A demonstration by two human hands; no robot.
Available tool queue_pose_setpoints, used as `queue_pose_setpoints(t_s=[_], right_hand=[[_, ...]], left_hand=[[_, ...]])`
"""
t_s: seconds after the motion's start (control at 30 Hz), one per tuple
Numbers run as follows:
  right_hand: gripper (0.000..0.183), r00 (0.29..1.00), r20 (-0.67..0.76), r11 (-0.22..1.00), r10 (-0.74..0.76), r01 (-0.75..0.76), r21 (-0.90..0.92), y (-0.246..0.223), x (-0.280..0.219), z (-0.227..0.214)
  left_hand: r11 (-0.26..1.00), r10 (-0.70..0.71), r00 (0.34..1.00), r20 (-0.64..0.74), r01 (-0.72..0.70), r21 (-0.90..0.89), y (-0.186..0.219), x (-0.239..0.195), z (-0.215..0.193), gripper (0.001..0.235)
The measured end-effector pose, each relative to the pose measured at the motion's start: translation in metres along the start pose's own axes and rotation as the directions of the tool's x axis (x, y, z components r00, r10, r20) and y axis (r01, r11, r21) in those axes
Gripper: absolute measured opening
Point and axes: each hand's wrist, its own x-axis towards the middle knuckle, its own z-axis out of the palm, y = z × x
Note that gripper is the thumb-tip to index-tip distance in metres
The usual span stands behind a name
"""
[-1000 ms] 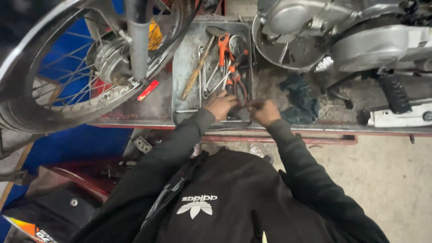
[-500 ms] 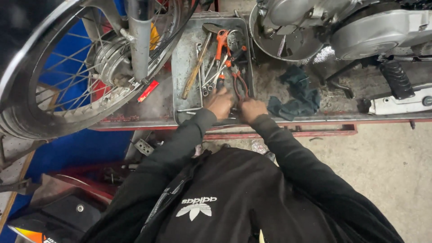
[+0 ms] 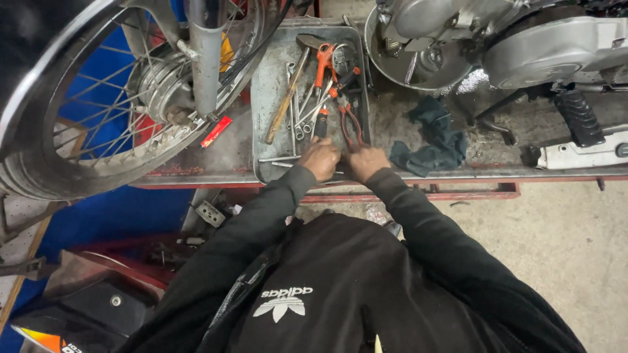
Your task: Reassembling and cleaning engine covers and internal components on a motorcycle using a screwdriver, wrench, and cloth.
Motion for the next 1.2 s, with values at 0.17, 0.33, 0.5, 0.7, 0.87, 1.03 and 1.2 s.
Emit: queue_pose_setpoints(t_s=[0.17, 0.33, 0.5, 0.7, 0.87, 1.03, 1.2], right_hand=[[0.013, 0.987, -0.153, 0.977, 0.054, -0.021, 0.211, 0.007, -0.014, 0.004], [0.022, 0.971, -0.047, 0.884, 0.235, -0.194, 0.425, 0.023, -0.013, 0.022], [0.021, 0.888, -0.014, 0.552, 0.46, -0.274, 0.788, 0.041, -0.011, 0.058], [0.022, 0.933, 0.014, 0.457, 0.359, -0.189, 0.869, 0.013, 0.001, 0.012], [0.021, 0.914, 0.001, 0.586, 0.406, -0.261, 0.767, 0.039, 0.0, -0.009], [0.02, 0.97, 0.086, 0.959, 0.226, -0.237, 0.153, 0.023, -0.003, -0.048], [0.013, 1.0, -0.015, 0.984, -0.009, 0.006, -0.176, 0.023, 0.011, -0.013]], left_hand=[[0.965, -0.104, 0.995, -0.005, 0.099, -0.241, -0.018, -0.004, 0.016, 0.018], [0.463, -0.563, 0.818, 0.116, 0.428, -0.776, -0.019, -0.006, 0.006, 0.021], [-0.473, -0.617, 0.694, 0.371, 0.05, -0.88, 0.009, 0.001, -0.02, 0.029], [-0.751, -0.465, 0.649, 0.602, 0.071, -0.657, 0.027, 0.022, 0.0, 0.014], [-0.635, -0.502, 0.64, 0.582, 0.185, -0.75, 0.021, 0.02, 0.005, 0.026], [0.38, -0.6, 0.778, 0.186, 0.482, -0.789, 0.003, 0.022, 0.032, 0.024], [0.88, -0.372, 0.862, 0.345, 0.446, -0.164, 0.028, 0.02, -0.023, 0.021]])
